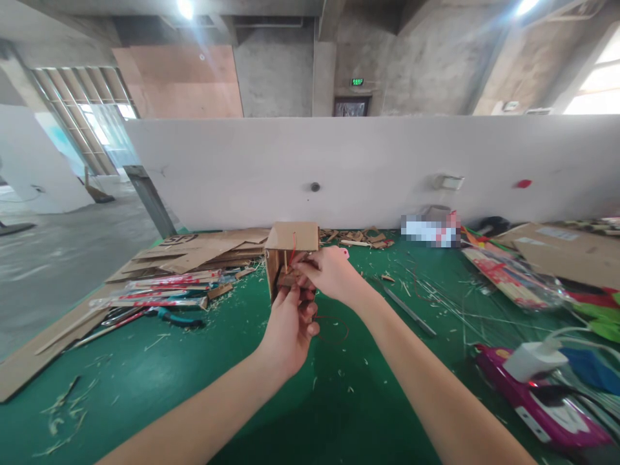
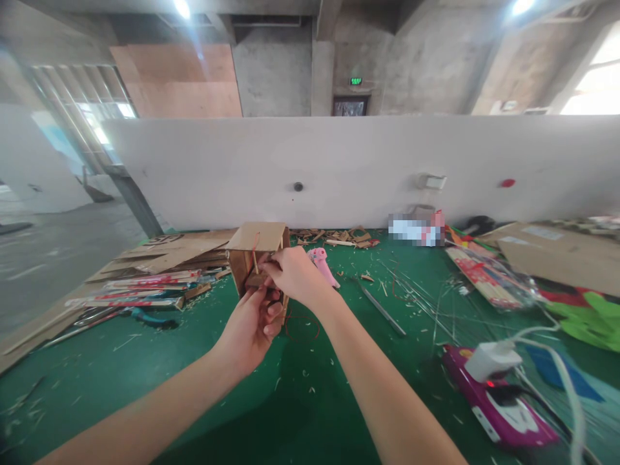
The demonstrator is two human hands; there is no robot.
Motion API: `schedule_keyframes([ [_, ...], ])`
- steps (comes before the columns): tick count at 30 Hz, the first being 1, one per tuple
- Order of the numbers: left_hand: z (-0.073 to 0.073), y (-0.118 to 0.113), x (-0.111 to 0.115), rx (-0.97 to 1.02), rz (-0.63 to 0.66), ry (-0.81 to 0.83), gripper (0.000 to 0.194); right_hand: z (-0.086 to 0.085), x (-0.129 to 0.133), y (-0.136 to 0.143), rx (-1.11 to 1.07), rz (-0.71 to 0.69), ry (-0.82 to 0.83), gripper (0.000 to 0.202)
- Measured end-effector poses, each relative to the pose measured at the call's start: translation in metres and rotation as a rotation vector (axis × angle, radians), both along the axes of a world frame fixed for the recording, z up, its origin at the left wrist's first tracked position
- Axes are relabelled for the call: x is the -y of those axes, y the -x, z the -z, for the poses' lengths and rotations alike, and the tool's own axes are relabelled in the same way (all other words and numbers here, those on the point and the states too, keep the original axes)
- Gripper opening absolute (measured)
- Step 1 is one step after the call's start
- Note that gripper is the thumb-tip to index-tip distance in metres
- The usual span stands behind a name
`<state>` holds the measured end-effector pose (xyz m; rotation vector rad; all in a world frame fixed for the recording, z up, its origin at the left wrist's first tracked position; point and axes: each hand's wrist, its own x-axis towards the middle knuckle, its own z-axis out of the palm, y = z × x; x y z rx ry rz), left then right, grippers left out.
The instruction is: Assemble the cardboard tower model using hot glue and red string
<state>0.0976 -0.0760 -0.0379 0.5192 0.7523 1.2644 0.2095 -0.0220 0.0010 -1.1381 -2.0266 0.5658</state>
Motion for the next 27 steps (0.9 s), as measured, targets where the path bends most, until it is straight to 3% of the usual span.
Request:
schedule_keyframes([
  [8, 0.002, 0.000, 0.000, -0.007, -0.007, -0.013, 0.005, -0.004, 0.002, 0.005, 0.046, 0.046, -0.060, 0.022],
  [16, 0.002, 0.000, -0.001, -0.013, -0.010, -0.034, 0.006, -0.007, 0.006, 0.010, 0.173, 0.186, -0.205, 0.020],
  [27, 0.006, 0.001, -0.002, -0.020, -0.023, -0.051, 0.002, 0.003, -0.003, 0.003, 0.017, -0.023, -0.064, 0.020],
])
